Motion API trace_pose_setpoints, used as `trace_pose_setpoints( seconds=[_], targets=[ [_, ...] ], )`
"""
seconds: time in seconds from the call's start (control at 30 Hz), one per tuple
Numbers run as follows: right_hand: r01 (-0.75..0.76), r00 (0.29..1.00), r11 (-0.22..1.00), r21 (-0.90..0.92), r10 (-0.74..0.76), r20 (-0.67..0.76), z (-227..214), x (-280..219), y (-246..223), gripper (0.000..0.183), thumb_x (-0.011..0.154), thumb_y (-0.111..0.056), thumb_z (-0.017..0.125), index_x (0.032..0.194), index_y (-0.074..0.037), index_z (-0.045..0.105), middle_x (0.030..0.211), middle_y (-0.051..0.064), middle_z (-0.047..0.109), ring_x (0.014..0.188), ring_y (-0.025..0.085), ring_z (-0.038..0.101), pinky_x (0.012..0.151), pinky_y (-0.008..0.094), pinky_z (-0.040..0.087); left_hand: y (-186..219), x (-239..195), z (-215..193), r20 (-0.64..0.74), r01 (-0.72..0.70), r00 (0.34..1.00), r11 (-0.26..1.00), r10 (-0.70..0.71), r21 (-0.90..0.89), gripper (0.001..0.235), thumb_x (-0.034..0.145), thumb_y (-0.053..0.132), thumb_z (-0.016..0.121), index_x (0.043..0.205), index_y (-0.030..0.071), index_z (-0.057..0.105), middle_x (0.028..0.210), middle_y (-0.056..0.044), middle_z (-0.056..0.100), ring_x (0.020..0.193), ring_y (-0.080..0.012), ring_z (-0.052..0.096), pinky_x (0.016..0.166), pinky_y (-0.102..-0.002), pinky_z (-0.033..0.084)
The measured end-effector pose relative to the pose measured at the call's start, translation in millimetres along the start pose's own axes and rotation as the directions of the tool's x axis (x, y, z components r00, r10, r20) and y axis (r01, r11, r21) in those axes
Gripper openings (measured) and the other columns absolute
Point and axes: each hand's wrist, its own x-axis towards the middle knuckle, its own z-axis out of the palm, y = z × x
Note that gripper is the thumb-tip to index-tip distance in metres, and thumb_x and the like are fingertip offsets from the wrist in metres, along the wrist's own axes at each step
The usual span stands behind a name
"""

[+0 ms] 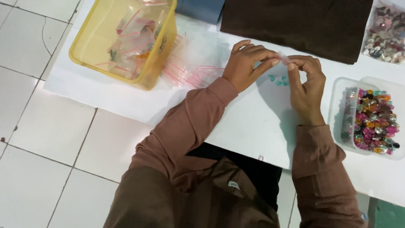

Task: Sorting small colorful beads and placing them into small plastic zip-lock bags

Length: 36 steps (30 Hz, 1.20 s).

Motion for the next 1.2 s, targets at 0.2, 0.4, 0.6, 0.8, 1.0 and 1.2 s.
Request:
trace_pose_setpoints(
  seconds=[0.2, 0.4, 0.6, 0.8, 1.0, 1.2],
  targets=[
    [0.176, 0.983, 0.981, -0.084, -0.179, -0.035, 4.8, 2.0, -13.2, 0.023, 0.113, -0.004, 0.065, 0.132, 0.008, 0.056, 0.122, 0.023, 0.059, 0.105, 0.039, 0.057, 0.090, 0.049, 0.047, -20.1, -3.6, 15.8, -0.168, -0.045, 0.986, 0.982, 0.013, -0.186, 0.014, 0.101, 0.040, 0.065, 0.099, 0.030, 0.075, 0.086, 0.013, 0.071, 0.087, -0.0098, 0.069, 0.112, -0.043, 0.034],
    [0.183, 0.970, 0.973, -0.138, -0.201, -0.137, 7.0, -3.7, -15.1, 0.030, 0.102, 0.012, 0.076, 0.124, 0.004, 0.058, 0.117, 0.019, 0.060, 0.108, 0.033, 0.054, 0.081, 0.041, 0.048, -2.9, -1.5, -0.7, -0.126, 0.001, 0.992, 0.982, -0.026, -0.187, 0.013, 0.090, 0.039, 0.073, 0.085, 0.027, 0.074, 0.087, 0.015, 0.071, 0.084, -0.0068, 0.063, 0.102, -0.032, 0.034],
    [0.323, 0.934, 0.923, -0.210, -0.347, -0.086, 6.4, 0.1, -16.4, 0.022, 0.102, 0.016, 0.075, 0.119, 0.003, 0.068, 0.116, 0.020, 0.062, 0.106, 0.036, 0.058, 0.092, 0.044, 0.047, 3.5, 0.9, -5.4, -0.140, -0.028, 0.990, 0.977, -0.002, -0.212, 0.022, 0.082, 0.037, 0.082, 0.078, 0.023, 0.066, 0.079, 0.013, 0.064, 0.077, -0.0116, 0.059, 0.094, -0.033, 0.039],
    [0.377, 0.911, 0.892, -0.250, -0.407, -0.075, 2.3, -2.8, -4.2, 0.020, 0.095, 0.018, 0.079, 0.102, 0.001, 0.071, 0.118, 0.020, 0.067, 0.103, 0.036, 0.058, 0.087, 0.045, 0.044, 12.3, 0.7, -12.4, 0.032, 0.077, 0.997, 0.910, -0.070, -0.407, 0.020, 0.086, 0.014, 0.078, 0.083, 0.020, 0.060, 0.118, 0.002, 0.075, 0.112, -0.0198, 0.071, 0.103, -0.036, 0.049],
    [0.427, 0.890, 0.841, -0.333, -0.457, -0.013, 2.3, -4.6, -5.2, 0.017, 0.102, 0.011, 0.080, 0.109, -0.004, 0.075, 0.122, 0.016, 0.069, 0.098, 0.034, 0.055, 0.071, 0.038, 0.048, -5.6, -6.5, 0.7, 0.130, 0.133, 0.988, 0.893, -0.085, -0.429, 0.052, 0.081, 0.009, 0.080, 0.125, 0.023, 0.055, 0.111, 0.002, 0.067, 0.104, -0.0157, 0.067, 0.096, -0.031, 0.053],
    [0.549, 0.818, 0.756, -0.357, -0.573, 0.047, 3.9, 1.4, -17.1, 0.008, 0.103, 0.000, 0.082, 0.108, -0.001, 0.076, 0.115, 0.013, 0.073, 0.091, 0.032, 0.060, 0.078, 0.042, 0.050, -14.9, -2.3, 4.8, -0.005, -0.113, 0.993, 0.963, 0.115, -0.245, 0.053, 0.070, 0.001, 0.085, 0.116, 0.024, 0.068, 0.092, 0.004, 0.070, 0.078, -0.0144, 0.067, 0.079, -0.028, 0.054]
  ],
)
